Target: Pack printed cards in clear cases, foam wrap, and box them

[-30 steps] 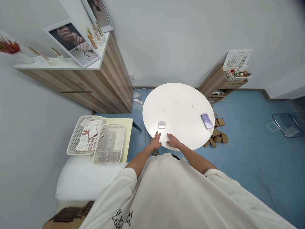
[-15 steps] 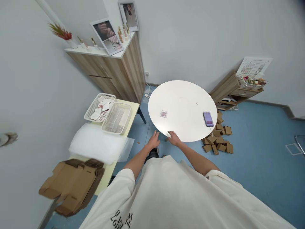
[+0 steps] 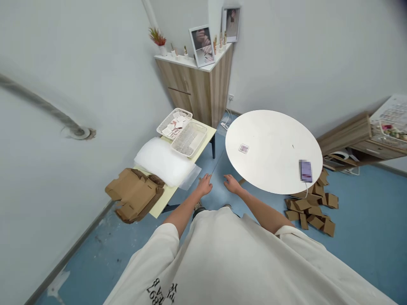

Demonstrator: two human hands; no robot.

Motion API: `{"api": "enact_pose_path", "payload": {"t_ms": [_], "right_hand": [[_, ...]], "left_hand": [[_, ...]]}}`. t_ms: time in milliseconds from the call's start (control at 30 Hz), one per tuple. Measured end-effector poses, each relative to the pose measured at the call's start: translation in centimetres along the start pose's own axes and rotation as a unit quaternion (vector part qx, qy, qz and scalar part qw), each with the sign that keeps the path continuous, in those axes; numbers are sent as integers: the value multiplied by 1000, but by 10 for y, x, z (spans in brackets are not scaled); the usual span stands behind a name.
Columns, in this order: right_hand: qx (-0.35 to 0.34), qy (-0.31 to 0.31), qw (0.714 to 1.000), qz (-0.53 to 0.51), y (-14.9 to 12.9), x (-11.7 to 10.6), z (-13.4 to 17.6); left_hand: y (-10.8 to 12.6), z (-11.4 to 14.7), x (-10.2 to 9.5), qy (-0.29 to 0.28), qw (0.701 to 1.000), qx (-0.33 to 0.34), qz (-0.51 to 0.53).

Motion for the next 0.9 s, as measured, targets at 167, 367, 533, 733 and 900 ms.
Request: {"api": "enact_pose_path", "payload": {"t_ms": [167,367,533,733,900], "right_hand": [[-15,-19,1000,16,-50,31,-19],[-5,-33,999,14,-117,69,-40],[-4,-23,1000,0,-171,96,-52],[7,-14,1000,-7,-204,113,-57],[19,-10,1000,-1,-208,117,-57]], "left_hand": [[-60,28,-29,31,999,-35,-24],[-140,55,-82,87,988,-76,-101],[-194,56,-111,72,981,-76,-162],[-231,42,-110,-11,979,-80,-188],[-237,39,-112,-23,978,-65,-195]]}}
Point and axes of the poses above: each hand's wrist, its own z-axis away from the middle knuckle, its own x-axis out of the palm, y = z × x, the point moved 8 cm from there along -z, towards the middle knuckle, and after that the axes turned 2 degrees about -y, right-handed, at the moved point
